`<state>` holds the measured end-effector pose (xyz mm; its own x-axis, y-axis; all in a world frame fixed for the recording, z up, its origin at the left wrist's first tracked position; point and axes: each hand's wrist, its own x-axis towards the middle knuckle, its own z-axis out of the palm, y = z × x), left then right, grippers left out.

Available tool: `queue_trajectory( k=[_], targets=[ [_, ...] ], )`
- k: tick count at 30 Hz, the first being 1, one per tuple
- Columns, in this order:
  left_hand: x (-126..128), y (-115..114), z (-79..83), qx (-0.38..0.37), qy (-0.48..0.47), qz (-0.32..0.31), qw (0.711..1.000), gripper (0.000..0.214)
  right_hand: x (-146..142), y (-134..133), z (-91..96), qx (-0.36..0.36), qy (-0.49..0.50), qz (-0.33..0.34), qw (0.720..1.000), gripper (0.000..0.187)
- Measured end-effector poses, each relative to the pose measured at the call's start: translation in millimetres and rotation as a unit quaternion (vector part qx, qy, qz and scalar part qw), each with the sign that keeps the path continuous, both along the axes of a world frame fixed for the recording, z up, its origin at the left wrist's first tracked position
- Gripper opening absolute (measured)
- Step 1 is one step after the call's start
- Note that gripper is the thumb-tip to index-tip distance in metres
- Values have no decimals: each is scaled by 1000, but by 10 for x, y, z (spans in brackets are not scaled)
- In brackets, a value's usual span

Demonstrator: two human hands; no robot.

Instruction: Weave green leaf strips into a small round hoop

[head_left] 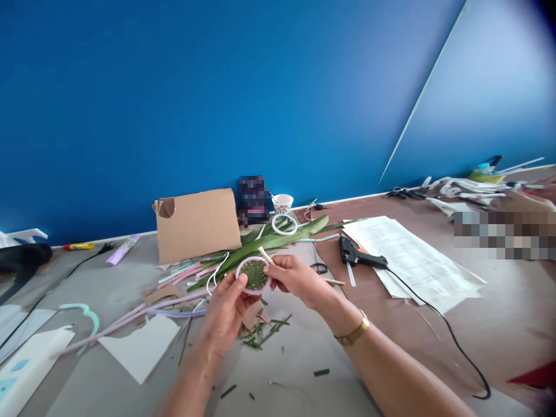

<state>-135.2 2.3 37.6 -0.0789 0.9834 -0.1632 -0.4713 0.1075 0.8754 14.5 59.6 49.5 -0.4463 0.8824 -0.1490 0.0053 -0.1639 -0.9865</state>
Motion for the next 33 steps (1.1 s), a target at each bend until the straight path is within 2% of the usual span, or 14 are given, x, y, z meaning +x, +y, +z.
queue_trajectory(
  k=[7,12,21,27,33],
  targets=[
    [-10,15,-7,-3,-34,40,999,23,16,-27,7,21,45,42,998,43],
    [-17,13,-6,-1,-43,51,998,20,-87,-69,-55,-4,97,26,995,27],
    [-3,3,1,-29,-100,14,994,33,-124,-58,-66,-30,94,-6,995,18],
    [-4,-34,-8,5,-63,0,998,14,-118,-45,-61,-21,73,-30,997,14],
    [24,-21,-16,-1,-13,27,1000,12,-125,-61,-61,-5,62,-39,997,14]
  ],
)
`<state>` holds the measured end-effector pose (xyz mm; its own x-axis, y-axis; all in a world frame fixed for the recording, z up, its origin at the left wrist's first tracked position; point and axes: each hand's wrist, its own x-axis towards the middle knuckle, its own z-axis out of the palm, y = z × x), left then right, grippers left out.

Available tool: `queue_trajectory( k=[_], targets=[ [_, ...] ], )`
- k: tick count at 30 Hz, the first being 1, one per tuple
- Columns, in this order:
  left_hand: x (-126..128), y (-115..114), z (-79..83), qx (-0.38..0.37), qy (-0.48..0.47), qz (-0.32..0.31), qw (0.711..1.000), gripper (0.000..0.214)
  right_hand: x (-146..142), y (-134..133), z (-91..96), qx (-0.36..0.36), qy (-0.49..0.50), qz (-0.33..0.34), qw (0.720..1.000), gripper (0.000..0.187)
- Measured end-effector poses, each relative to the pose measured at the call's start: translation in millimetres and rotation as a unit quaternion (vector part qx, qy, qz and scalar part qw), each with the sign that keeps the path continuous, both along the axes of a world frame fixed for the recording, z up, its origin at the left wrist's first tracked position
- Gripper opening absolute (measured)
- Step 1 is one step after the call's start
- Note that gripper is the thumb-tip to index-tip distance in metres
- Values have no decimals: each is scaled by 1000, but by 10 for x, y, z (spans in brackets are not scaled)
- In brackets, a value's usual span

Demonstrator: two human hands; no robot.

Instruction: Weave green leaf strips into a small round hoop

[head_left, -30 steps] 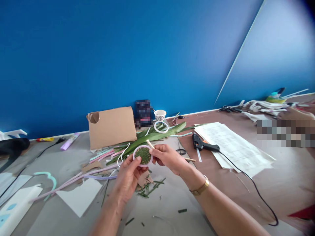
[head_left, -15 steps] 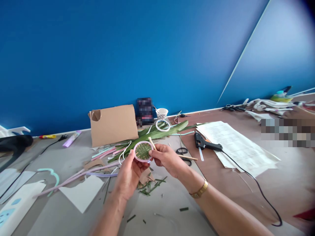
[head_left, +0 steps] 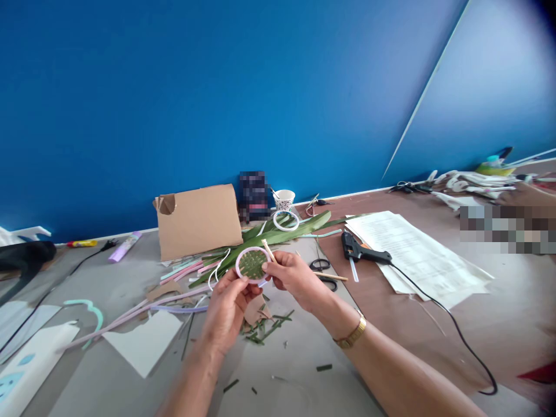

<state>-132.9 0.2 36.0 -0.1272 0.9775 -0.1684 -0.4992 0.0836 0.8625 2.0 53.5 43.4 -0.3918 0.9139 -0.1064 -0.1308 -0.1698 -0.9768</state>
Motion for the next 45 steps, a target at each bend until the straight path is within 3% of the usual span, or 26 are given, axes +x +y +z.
queue_trajectory(
  k=[4,10,20,25,31,37,45],
  targets=[
    [23,10,-2,-11,40,23,999,12,-3,-6,-1,10,-9,-18,1000,17],
    [2,0,1,18,-53,-20,998,15,14,4,44,0,7,-35,999,16],
    [41,16,-35,0,23,34,999,16,-18,-14,22,25,0,-48,999,18],
    [12,7,-18,22,-28,-10,999,18,12,11,44,14,11,-48,999,18],
    [36,9,-41,22,-2,0,1000,19,11,11,29,9,19,-42,999,17],
    [-6,44,-26,9,-50,19,999,23,15,7,1,31,-6,-4,999,15],
    [-12,52,-37,19,-9,17,1000,22,33,-7,6,41,-25,24,999,17]
  ],
)
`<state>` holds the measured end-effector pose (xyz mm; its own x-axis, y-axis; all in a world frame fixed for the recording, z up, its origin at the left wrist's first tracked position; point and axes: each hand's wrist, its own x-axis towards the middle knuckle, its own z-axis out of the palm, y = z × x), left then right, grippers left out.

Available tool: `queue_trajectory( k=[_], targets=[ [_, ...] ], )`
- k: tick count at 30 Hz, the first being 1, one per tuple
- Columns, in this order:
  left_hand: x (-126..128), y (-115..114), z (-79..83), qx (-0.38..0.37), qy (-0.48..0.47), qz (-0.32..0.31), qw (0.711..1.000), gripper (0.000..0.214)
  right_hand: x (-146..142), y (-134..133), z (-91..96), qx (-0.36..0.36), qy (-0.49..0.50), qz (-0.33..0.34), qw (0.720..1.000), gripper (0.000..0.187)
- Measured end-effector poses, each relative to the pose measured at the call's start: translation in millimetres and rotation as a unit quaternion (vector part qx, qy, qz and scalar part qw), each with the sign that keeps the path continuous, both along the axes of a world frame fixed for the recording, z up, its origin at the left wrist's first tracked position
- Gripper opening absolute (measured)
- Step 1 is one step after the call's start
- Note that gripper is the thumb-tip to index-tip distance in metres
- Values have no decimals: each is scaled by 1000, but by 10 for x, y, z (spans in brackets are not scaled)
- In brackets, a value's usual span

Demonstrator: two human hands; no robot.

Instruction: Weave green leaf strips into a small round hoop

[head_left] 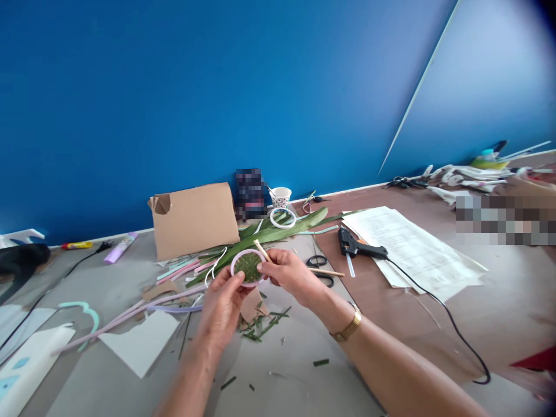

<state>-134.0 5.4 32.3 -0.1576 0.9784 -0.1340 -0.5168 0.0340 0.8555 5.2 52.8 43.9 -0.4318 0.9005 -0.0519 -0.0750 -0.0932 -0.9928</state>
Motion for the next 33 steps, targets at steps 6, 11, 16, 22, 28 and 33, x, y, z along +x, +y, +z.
queue_trajectory(
  k=[6,11,16,22,28,33],
  targets=[
    [-49,26,-2,-27,-81,49,995,14,22,-2,31,-18,14,-72,997,38],
    [-93,40,0,-58,-127,76,987,10,-1,9,2,-71,96,-67,991,31],
    [-79,34,35,-87,-149,72,982,9,-20,-12,3,-76,100,-25,992,20],
    [-51,12,29,-104,-147,51,982,7,-48,-26,-24,-27,64,-7,998,21],
    [-43,-5,-1,-119,-134,3,984,3,-42,-6,-52,-44,100,3,994,19],
    [-60,-6,-16,-129,-124,-21,984,3,-23,-2,-24,-127,141,23,982,21]
  ],
)
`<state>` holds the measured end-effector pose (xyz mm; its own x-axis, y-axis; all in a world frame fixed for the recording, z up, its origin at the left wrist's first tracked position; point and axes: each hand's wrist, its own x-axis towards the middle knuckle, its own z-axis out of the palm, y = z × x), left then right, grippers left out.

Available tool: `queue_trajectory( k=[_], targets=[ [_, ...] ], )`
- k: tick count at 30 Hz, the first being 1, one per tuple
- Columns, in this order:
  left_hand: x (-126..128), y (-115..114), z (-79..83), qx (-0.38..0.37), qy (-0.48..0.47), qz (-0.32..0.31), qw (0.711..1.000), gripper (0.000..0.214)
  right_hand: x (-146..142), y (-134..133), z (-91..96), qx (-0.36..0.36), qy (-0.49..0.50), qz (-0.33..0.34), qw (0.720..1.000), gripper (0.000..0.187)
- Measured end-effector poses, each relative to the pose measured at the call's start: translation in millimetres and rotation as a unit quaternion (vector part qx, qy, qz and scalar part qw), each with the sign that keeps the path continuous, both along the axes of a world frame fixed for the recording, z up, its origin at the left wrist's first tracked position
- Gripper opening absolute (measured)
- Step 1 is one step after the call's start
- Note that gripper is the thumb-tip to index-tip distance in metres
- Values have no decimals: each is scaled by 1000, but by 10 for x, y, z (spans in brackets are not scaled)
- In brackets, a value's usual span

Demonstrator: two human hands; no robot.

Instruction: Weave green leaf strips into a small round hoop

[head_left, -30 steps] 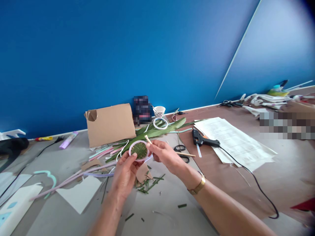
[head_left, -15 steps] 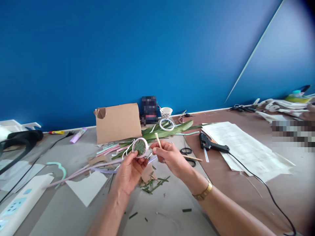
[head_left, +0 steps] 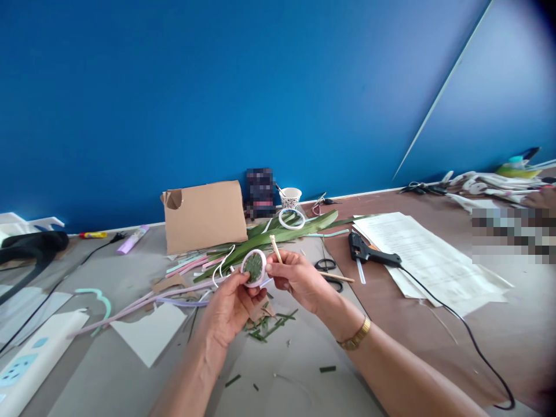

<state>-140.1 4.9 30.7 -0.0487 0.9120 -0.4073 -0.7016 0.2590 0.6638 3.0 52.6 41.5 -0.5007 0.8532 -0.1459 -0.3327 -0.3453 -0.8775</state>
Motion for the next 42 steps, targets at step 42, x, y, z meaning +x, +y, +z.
queue_trajectory(
  k=[42],
  targets=[
    [75,6,31,85,137,70,984,15,18,1,27,-1,-94,2,996,29]
  ],
)
